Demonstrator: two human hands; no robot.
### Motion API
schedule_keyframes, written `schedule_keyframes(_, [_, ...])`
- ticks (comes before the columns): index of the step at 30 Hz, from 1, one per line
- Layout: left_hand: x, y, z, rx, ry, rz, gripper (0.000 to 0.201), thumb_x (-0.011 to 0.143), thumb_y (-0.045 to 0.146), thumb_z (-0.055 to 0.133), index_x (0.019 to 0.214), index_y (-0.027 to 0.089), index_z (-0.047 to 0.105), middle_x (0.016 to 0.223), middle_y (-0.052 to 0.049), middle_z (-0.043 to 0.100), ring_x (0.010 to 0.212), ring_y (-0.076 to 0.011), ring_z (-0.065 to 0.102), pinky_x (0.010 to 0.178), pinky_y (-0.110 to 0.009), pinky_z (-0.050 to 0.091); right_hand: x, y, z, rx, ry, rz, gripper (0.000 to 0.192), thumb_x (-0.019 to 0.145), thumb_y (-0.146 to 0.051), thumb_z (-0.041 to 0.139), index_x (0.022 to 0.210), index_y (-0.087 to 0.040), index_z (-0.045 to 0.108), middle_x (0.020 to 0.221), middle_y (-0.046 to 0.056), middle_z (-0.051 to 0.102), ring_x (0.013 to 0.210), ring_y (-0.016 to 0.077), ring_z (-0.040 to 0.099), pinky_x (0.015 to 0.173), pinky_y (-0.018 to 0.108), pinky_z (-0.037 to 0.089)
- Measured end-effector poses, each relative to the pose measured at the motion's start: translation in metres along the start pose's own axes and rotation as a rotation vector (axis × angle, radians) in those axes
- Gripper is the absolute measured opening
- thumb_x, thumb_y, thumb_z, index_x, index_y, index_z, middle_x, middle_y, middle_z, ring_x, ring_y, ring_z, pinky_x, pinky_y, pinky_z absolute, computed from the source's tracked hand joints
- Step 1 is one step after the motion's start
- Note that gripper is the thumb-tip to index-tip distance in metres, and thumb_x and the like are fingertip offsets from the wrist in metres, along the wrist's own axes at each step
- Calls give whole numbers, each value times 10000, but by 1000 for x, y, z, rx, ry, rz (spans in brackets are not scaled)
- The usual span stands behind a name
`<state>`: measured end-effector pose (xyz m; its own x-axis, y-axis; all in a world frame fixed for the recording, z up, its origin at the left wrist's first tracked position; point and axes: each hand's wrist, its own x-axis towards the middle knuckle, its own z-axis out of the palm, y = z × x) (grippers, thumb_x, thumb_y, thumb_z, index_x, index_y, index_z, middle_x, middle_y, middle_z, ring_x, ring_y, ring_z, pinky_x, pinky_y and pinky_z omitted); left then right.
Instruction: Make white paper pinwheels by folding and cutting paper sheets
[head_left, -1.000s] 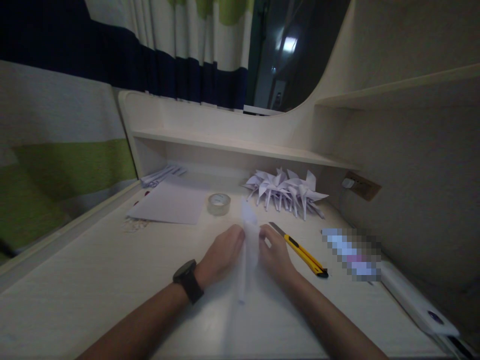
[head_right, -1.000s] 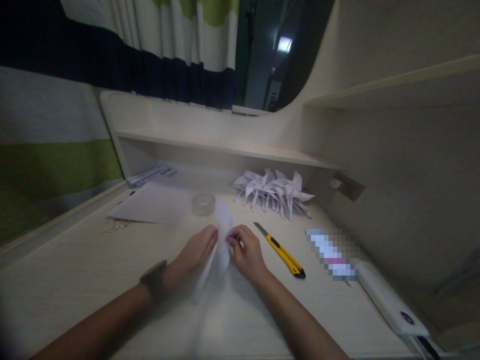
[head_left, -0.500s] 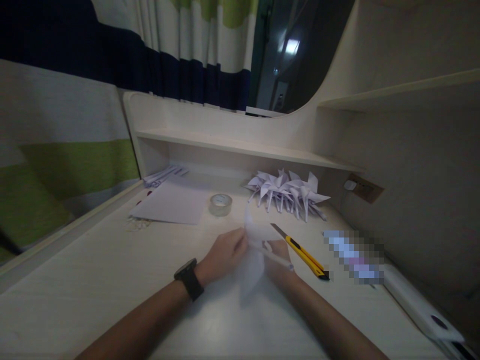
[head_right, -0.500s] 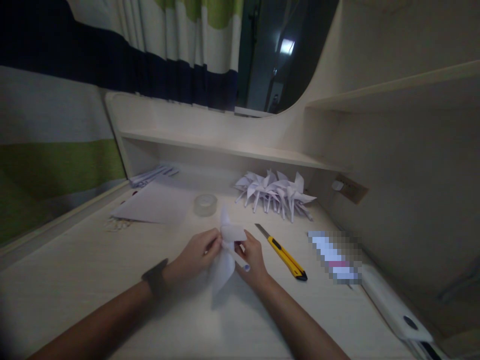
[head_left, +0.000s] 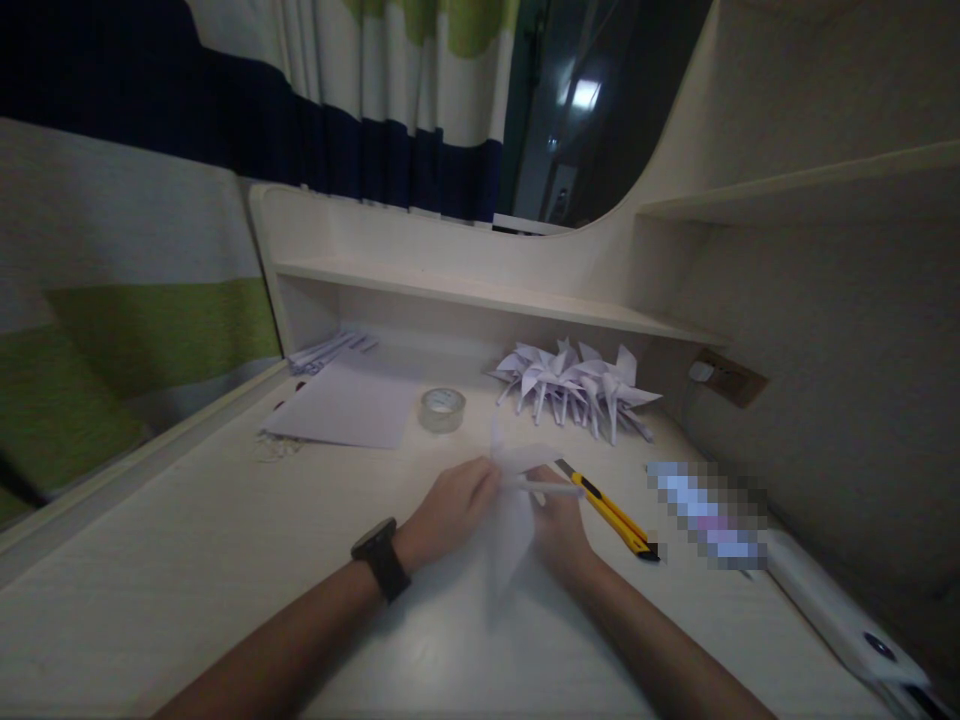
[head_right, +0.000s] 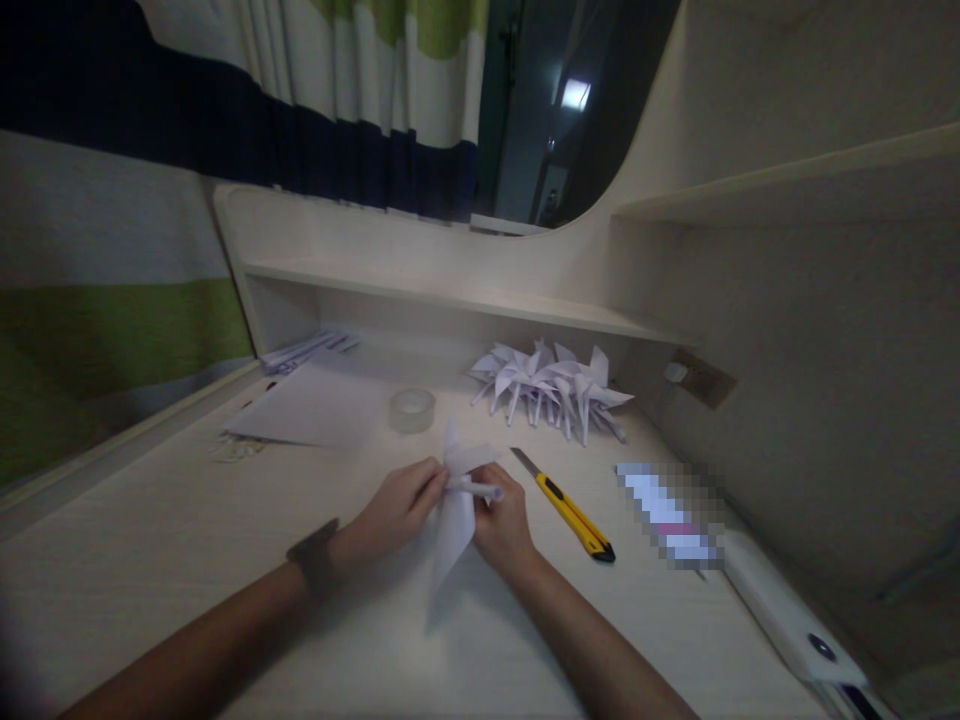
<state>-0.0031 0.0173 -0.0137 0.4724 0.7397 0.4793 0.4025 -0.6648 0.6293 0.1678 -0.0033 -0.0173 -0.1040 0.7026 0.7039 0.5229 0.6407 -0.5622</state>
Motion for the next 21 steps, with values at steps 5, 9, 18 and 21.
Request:
schedule_keyframes(5, [0, 2, 0, -26, -2, 16, 271, 994, 328, 321, 776, 202, 418, 752, 6, 494, 699, -154, 480, 650, -278, 343, 1, -1, -1, -72, 62, -76, 174, 790, -101, 470, 668, -200, 545, 666, 22, 580, 648, 171, 558, 590, 263, 423])
schedule_keyframes(9, [2, 4, -3, -70, 33, -64, 315, 991, 363, 332, 736, 202, 424, 696, 21, 481, 656, -146, 478, 611, -273, 334, 4, -1, -4, -176, 60, -189, 170, 806, -78, 458, 728, -200, 546, 706, 39, 585, 690, 186, 555, 626, 291, 438])
schedule_keyframes(18, [2, 6, 4, -344, 193, -191, 221, 877, 395, 579, 885, 176, 610, 786, -17, 658, 708, -150, 613, 662, -267, 470, 7, 12, -10, -462, 147, -417, 187, 813, -82, 445, 909, -172, 578, 842, 105, 621, 798, 234, 546, 719, 387, 478])
schedule_keyframes(21, [0, 7, 7, -329, 194, -151, 237, 834, 359, 642, 1001, 191, 659, 907, -44, 700, 781, -166, 646, 710, -287, 500, 7, 10, -12, -449, 152, -396, 185, 827, -115, 456, 956, -169, 578, 864, 111, 626, 807, 244, 559, 707, 395, 483])
